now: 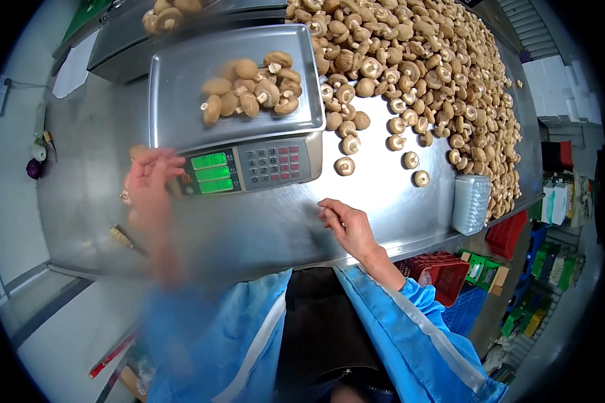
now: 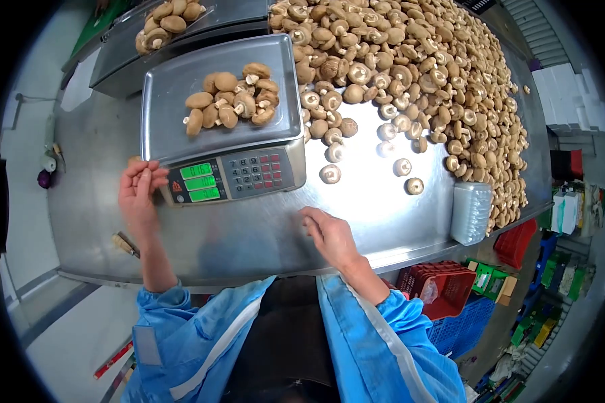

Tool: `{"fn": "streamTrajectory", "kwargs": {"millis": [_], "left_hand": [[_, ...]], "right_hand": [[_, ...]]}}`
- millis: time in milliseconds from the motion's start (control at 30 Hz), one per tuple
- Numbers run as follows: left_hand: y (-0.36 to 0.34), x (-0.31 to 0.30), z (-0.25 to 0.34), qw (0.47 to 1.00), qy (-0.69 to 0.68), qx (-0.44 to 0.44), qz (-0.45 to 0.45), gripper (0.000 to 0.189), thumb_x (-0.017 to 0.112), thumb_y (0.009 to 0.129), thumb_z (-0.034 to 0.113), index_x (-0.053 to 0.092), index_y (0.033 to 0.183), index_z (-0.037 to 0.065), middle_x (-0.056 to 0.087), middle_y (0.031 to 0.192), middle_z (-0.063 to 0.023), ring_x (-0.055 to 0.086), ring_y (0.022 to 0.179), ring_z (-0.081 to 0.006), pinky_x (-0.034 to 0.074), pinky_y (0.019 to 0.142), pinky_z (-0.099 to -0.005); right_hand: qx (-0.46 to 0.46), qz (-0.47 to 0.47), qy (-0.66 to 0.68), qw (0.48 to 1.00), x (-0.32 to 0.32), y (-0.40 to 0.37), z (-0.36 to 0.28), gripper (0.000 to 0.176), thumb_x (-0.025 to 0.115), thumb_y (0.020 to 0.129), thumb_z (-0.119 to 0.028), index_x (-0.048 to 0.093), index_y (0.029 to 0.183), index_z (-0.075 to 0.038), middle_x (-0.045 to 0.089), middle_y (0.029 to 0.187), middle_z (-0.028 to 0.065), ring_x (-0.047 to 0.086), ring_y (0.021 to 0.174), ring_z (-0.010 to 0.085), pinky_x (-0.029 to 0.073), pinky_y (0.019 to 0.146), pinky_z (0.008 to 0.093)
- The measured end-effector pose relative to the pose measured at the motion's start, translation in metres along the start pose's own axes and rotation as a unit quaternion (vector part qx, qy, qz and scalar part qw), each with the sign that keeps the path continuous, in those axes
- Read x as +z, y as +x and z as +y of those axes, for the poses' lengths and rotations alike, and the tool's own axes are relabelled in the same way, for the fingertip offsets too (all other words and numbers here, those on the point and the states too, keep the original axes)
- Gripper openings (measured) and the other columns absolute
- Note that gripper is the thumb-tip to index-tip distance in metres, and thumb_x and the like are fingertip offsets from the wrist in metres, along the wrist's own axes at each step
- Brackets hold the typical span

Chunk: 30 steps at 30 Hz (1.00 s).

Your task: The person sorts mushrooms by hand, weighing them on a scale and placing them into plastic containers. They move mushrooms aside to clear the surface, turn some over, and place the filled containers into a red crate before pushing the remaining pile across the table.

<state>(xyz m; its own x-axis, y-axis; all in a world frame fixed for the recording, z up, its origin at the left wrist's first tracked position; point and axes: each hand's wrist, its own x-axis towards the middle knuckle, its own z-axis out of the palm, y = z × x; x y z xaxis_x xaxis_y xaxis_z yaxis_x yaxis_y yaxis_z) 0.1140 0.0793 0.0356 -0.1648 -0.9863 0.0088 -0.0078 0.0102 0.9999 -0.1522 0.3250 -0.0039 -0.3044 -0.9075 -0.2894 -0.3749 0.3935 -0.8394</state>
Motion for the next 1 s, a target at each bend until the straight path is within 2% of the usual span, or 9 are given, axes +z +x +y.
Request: {"fn": "streamTrajectory", "kwargs": {"millis": [100,233,333,433,467,500,567,867,1000], "left_hand": [[-0.019,0.014,-0.007,0.998,0.055,-0.022,0.000,0.015,0.051,0.098,0.002,0.058,0.111,-0.002,0.067,0.101,-0.0138,0.068,0.085,-0.0178,0.056,0.074,-0.0257],[-0.088,0.051,-0.033,0.973,0.182,-0.045,-0.137,0.013,0.052,0.095,0.002,0.060,0.106,0.002,0.066,0.095,-0.0081,0.066,0.079,-0.0154,0.055,0.069,-0.0260],[-0.163,0.067,-0.069,0.942,0.148,-0.175,-0.247,0.013,0.053,0.095,0.002,0.059,0.105,0.003,0.067,0.094,-0.0074,0.065,0.080,-0.0139,0.053,0.071,-0.0277],[-0.225,0.032,-0.136,0.902,0.266,0.058,-0.335,0.013,0.053,0.095,0.001,0.061,0.105,0.003,0.068,0.087,-0.0068,0.064,0.074,-0.0124,0.053,0.068,-0.0274],[-0.238,0.024,-0.149,0.931,0.228,-0.053,-0.280,0.012,0.053,0.095,0.001,0.061,0.104,0.003,0.068,0.083,-0.0079,0.063,0.071,-0.0112,0.052,0.066,-0.0262],[-0.239,0.031,-0.127,0.908,0.281,-0.173,-0.258,0.020,0.049,0.095,0.012,0.065,0.105,0.004,0.066,0.088,-0.0091,0.062,0.079,-0.0207,0.049,0.074,-0.0350],[-0.240,0.041,-0.115,0.909,0.313,-0.118,-0.250,0.016,0.052,0.094,0.010,0.065,0.100,0.003,0.066,0.083,-0.0087,0.063,0.078,-0.0193,0.049,0.070,-0.0348],[-0.236,0.077,-0.111,0.889,0.395,-0.013,-0.230,0.012,0.052,0.092,0.004,0.061,0.097,-0.002,0.062,0.084,-0.0133,0.059,0.079,-0.0199,0.048,0.070,-0.0324],[-0.245,0.116,-0.060,0.830,0.495,-0.100,-0.236,0.034,0.059,0.094,0.023,0.061,0.114,-0.004,0.062,0.113,-0.0260,0.057,0.107,-0.0414,0.045,0.096,-0.0422]], "right_hand": [[0.024,0.001,-0.002,1.000,-0.010,-0.012,0.014,0.019,0.054,0.097,-0.009,0.064,0.113,-0.004,0.069,0.083,0.0135,0.069,0.074,0.0260,0.054,0.070,0.0341],[0.038,-0.003,-0.032,0.999,-0.022,-0.035,0.051,0.019,0.054,0.098,-0.016,0.064,0.110,-0.005,0.067,0.076,0.0138,0.067,0.069,0.0295,0.052,0.067,0.0375],[0.049,0.033,-0.037,0.998,-0.033,-0.065,0.081,0.017,0.055,0.096,-0.020,0.065,0.103,-0.007,0.066,0.074,0.0139,0.065,0.072,0.0349,0.052,0.067,0.0417],[0.059,0.103,-0.048,0.992,-0.058,-0.099,0.105,0.016,0.055,0.095,-0.020,0.064,0.101,-0.008,0.068,0.085,0.0149,0.065,0.079,0.0355,0.052,0.071,0.0422],[0.067,0.119,-0.063,0.989,-0.060,-0.106,0.117,0.016,0.054,0.095,-0.020,0.064,0.100,-0.009,0.068,0.088,0.0138,0.065,0.080,0.0359,0.052,0.072,0.0431],[0.041,0.148,-0.079,0.985,-0.060,-0.111,0.130,0.015,0.054,0.095,-0.019,0.064,0.100,-0.009,0.067,0.088,0.0134,0.065,0.080,0.0358,0.052,0.071,0.0435],[-0.004,0.204,-0.091,0.975,-0.065,-0.116,0.140,0.014,0.056,0.093,-0.021,0.064,0.098,-0.011,0.067,0.088,0.0127,0.065,0.078,0.0354,0.052,0.069,0.0455],[-0.086,0.169,-0.136,0.973,-0.060,-0.110,0.167,0.014,0.060,0.088,-0.023,0.059,0.088,-0.009,0.062,0.074,0.0089,0.065,0.070,0.0301,0.052,0.058,0.0434],[-0.118,0.147,-0.128,0.974,-0.058,-0.110,0.172,0.015,0.060,0.086,-0.021,0.057,0.081,-0.007,0.062,0.072,0.0101,0.065,0.069,0.0298,0.051,0.057,0.0420]]}}
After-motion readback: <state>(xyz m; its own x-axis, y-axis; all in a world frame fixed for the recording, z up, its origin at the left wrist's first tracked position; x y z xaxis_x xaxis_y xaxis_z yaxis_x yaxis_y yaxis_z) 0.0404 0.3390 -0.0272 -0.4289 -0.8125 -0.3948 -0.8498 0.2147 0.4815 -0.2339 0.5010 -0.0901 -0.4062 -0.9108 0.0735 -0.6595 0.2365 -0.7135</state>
